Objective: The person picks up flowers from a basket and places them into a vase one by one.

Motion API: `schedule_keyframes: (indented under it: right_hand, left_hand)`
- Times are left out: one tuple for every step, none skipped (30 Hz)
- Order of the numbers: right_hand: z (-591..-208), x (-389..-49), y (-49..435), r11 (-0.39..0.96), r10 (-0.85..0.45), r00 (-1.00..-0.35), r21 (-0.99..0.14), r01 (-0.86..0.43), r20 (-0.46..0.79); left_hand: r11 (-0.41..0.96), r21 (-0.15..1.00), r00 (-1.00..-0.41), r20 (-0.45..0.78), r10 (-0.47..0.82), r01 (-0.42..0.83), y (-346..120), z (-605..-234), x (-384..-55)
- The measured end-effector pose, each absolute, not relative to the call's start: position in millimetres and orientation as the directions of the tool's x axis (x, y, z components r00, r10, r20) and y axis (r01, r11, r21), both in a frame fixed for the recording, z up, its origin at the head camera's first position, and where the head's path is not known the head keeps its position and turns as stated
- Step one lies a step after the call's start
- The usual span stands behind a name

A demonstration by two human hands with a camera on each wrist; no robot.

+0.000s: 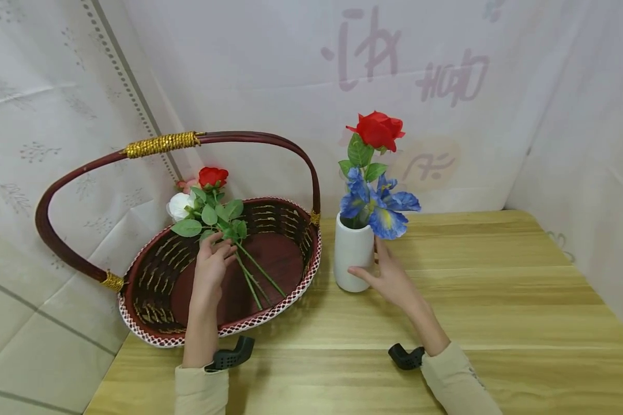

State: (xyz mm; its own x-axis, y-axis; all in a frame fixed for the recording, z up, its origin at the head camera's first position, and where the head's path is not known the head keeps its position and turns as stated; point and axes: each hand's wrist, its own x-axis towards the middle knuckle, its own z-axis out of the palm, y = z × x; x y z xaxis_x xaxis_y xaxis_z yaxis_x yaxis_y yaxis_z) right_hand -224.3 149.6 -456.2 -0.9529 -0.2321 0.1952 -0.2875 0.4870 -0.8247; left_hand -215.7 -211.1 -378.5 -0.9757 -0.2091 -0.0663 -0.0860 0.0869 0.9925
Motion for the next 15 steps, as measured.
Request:
schedule_keyframes:
  right_hand:
    - [-456.0, -224.3, 149.2, 0.486, -0.231, -0.953, -0.825, -0.288, 0.197]
    - [-455.6, -224.1, 148.9, 0.487, -0.228, -0.953, -0.824, -0.289, 0.199]
    - [-455.3, -224.0, 148.5, 0.485, -0.227, -0.953, -0.825, -0.290, 0.202]
    - [-455.0, -223.8, 148.4, 0.483, -0.226, -0.953, -0.825, -0.291, 0.204]
    - [-454.6, -223.6, 148.2, 0.482, -0.228, -0.952, -0.826, -0.293, 0.205]
    - [-454.4, -223.6, 148.1, 0.481, -0.228, -0.952, -0.826, -0.293, 0.205]
    - [-454.2, -223.5, 147.9, 0.481, -0.229, -0.952, -0.826, -0.293, 0.205]
    - [-454.1, -223.4, 147.7, 0.480, -0.229, -0.952, -0.827, -0.293, 0.204]
    - [-454.1, -223.3, 147.5, 0.480, -0.229, -0.952, -0.827, -0.293, 0.204]
    - [-454.1, -223.3, 147.6, 0.482, -0.231, -0.951, -0.826, -0.294, 0.204]
    - [-454.1, -223.1, 147.4, 0.483, -0.231, -0.952, -0.826, -0.292, 0.202]
    - [-454.1, -222.9, 147.3, 0.483, -0.229, -0.953, -0.826, -0.290, 0.200]
    - [-454.0, -222.6, 147.1, 0.483, -0.230, -0.953, -0.827, -0.288, 0.198]
    - [-454.0, -222.4, 147.0, 0.484, -0.230, -0.953, -0.826, -0.287, 0.196]
    - [-454.0, -222.2, 146.8, 0.486, -0.232, -0.953, -0.825, -0.286, 0.194]
  left_hand:
    - [0.088, 0.992, -0.976, -0.066, -0.208, -0.086, -211.7, -378.6, -215.4]
    - [0.091, 0.992, -0.977, -0.067, -0.205, -0.087, -212.0, -378.7, -215.1]
    - [0.096, 0.991, -0.977, -0.070, -0.200, -0.090, -212.2, -378.7, -214.9]
    - [0.100, 0.991, -0.978, -0.072, -0.195, -0.093, -212.4, -378.8, -215.0]
    - [0.105, 0.990, -0.979, -0.077, -0.189, -0.098, -212.5, -378.8, -215.0]
    - [0.107, 0.989, -0.980, -0.080, -0.183, -0.101, -212.7, -379.0, -215.0]
    - [0.111, 0.988, -0.980, -0.085, -0.179, -0.106, -212.7, -379.0, -214.9]
    - [0.113, 0.987, -0.981, -0.090, -0.172, -0.111, -212.6, -379.1, -214.9]
    - [0.115, 0.986, -0.981, -0.097, -0.165, -0.117, -212.6, -379.2, -215.1]
    - [0.116, 0.986, -0.982, -0.102, -0.158, -0.121, -212.4, -379.4, -215.4]
    - [0.117, 0.985, -0.983, -0.107, -0.152, -0.125, -212.1, -379.4, -215.6]
    - [0.114, 0.985, -0.983, -0.110, -0.146, -0.127, -211.8, -379.6, -215.9]
    - [0.110, 0.986, -0.984, -0.113, -0.140, -0.128, -211.6, -379.8, -216.4]
    - [0.107, 0.986, -0.984, -0.116, -0.132, -0.130, -211.7, -380.2, -217.0]
    - [0.104, 0.985, -0.985, -0.121, -0.125, -0.135, -211.7, -380.4, -217.3]
